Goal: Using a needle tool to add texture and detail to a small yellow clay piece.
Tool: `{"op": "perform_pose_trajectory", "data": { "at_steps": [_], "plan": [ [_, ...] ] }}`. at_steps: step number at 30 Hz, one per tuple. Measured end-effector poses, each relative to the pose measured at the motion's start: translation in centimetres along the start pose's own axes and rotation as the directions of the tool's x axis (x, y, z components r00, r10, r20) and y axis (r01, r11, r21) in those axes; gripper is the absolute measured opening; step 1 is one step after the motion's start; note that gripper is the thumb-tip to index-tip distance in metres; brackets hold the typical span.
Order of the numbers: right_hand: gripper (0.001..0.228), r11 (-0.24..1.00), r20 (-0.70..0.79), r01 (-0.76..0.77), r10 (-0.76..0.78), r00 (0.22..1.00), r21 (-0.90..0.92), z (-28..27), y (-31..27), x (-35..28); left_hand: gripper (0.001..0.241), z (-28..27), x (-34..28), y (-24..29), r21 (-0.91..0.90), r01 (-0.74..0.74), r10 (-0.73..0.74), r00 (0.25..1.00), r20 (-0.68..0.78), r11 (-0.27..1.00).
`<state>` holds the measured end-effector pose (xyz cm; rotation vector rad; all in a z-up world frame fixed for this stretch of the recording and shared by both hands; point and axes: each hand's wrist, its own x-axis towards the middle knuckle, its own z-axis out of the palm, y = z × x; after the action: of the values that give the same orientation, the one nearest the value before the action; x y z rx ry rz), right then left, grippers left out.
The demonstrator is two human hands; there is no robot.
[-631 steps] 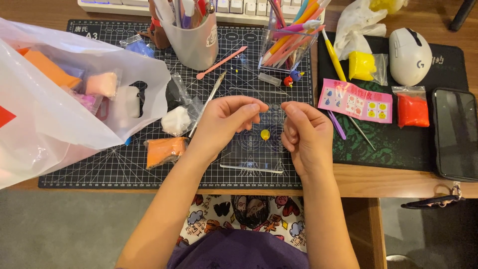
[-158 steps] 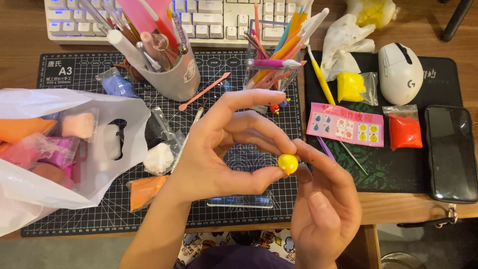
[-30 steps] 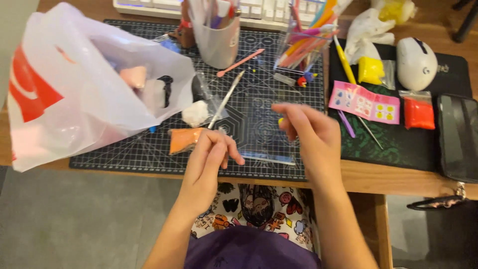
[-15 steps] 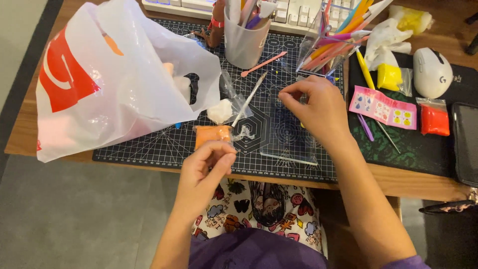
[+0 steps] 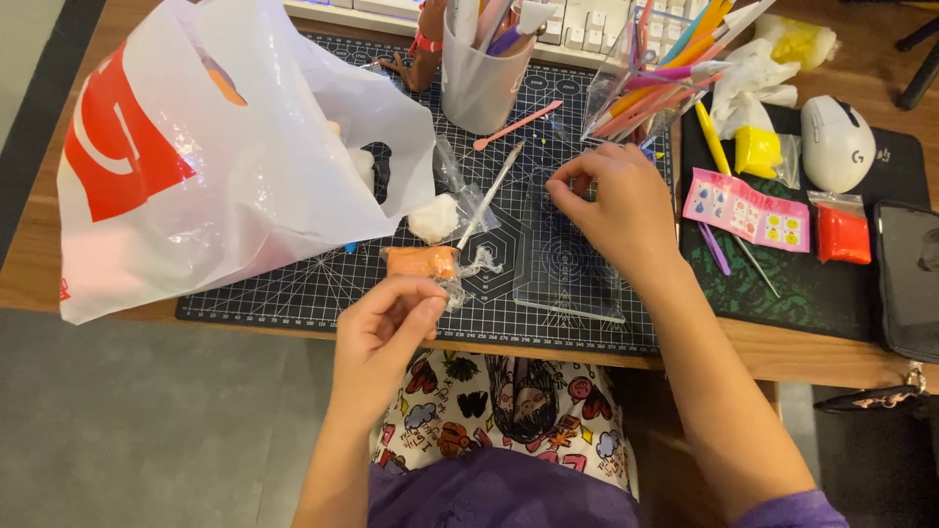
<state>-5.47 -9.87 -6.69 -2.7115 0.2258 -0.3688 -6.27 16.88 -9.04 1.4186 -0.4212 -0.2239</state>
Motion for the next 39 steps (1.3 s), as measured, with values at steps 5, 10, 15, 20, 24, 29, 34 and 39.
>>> {"op": "perform_pose_trajectory", "data": {
  "at_steps": [5,10,15,20,24,29,34,39],
  "plan": [
    [0.009,0.992,-0.011,0.003,-0.002,1.0,0.129,-0.2,0.6,-0.4,0.011,1.8,0.9,0.3,-0.042,-0.039,0.04,0.999,0.031,0.998],
    [0.013,0.791,0.047,-0.157,0.161,0.986,0.592,-0.6,0.4,-1.9,0.013,5.3,4.2,0.5,-0.106,-0.059,0.066,0.996,0.063,0.993],
    [0.027,0.646,0.031,-0.168,0.218,0.976,0.744,-1.3,2.4,-2.6,0.012,9.9,9.6,-0.2,-0.233,-0.122,0.168,0.967,0.189,0.965],
    [0.023,0.687,-0.109,-0.103,0.258,0.96,0.72,-2.4,5.9,-2.6,0.007,13.7,13.6,0.5,-0.177,-0.163,0.209,0.935,0.287,0.971],
    [0.009,0.466,-0.093,-0.112,0.395,0.914,0.877,-4.0,5.3,-1.7,0.009,16.2,15.4,1.7,-0.109,-0.165,0.193,0.922,0.336,0.98],
    [0.005,0.41,-0.196,0.001,0.434,0.879,0.912,-5.7,5.7,0.0,0.012,17.3,16.8,3.3,-0.118,-0.12,0.156,0.916,0.37,0.986],
    [0.005,0.372,-0.218,0.026,0.487,0.846,0.928,-4.8,5.7,0.0,0.011,16.2,16.6,2.4,-0.094,-0.103,0.128,0.938,0.323,0.99],
    [0.008,0.401,-0.174,0.023,0.346,0.922,0.916,-5.1,5.1,-1.0,0.007,15.8,15.4,3.5,0.006,-0.038,0.034,0.949,0.314,0.999]
  ]
}}
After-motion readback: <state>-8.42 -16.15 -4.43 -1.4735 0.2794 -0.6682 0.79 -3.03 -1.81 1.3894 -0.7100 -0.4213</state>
